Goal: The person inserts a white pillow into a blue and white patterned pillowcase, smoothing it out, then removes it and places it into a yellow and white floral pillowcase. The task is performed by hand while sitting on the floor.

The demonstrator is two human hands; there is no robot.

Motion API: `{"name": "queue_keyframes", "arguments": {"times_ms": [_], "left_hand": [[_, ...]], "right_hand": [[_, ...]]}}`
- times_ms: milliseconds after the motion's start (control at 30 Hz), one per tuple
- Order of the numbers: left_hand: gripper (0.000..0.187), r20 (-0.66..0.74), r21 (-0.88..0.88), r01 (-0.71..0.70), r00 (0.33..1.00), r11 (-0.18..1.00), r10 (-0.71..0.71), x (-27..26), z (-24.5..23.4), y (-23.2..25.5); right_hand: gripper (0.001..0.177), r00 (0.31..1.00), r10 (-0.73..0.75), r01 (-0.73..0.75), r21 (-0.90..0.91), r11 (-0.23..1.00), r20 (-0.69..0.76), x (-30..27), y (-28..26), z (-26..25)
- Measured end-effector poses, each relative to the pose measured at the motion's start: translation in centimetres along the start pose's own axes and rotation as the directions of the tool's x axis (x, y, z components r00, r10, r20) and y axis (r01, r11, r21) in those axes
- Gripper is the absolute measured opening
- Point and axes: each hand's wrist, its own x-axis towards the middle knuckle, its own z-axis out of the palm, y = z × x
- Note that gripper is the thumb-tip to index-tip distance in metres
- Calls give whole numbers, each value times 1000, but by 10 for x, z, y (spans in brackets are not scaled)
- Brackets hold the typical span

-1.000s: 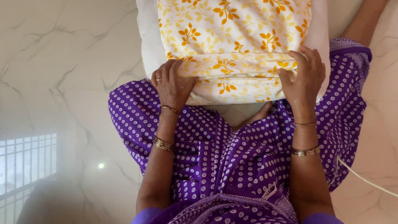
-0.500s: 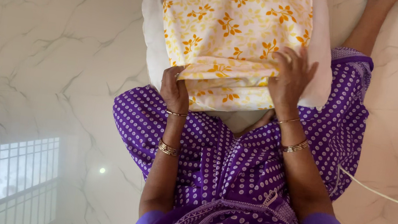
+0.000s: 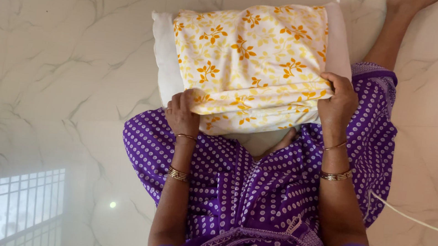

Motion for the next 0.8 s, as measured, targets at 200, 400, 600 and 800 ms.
{"name": "queue_keyframes", "arguments": {"times_ms": [200, 400, 600, 800], "left_hand": [[23, 312, -777, 388, 921, 496, -232, 4, 11, -29], [17, 602, -788, 614, 785, 50, -147, 14, -19, -29], [35, 648, -498, 644, 721, -580, 244, 20, -32, -21], [37, 718, -459, 617, 681, -640, 141, 5, -30, -18]], "right_hand": [[35, 991, 135, -135, 22, 991, 9, -1, 9, -12], [40, 875, 306, -465, 479, 745, 374, -1, 31, -34], [66, 763, 95, -646, 755, 111, 639, -9, 50, -44], [47, 611, 244, -597, 640, -484, 754, -34, 80, -10]]}}
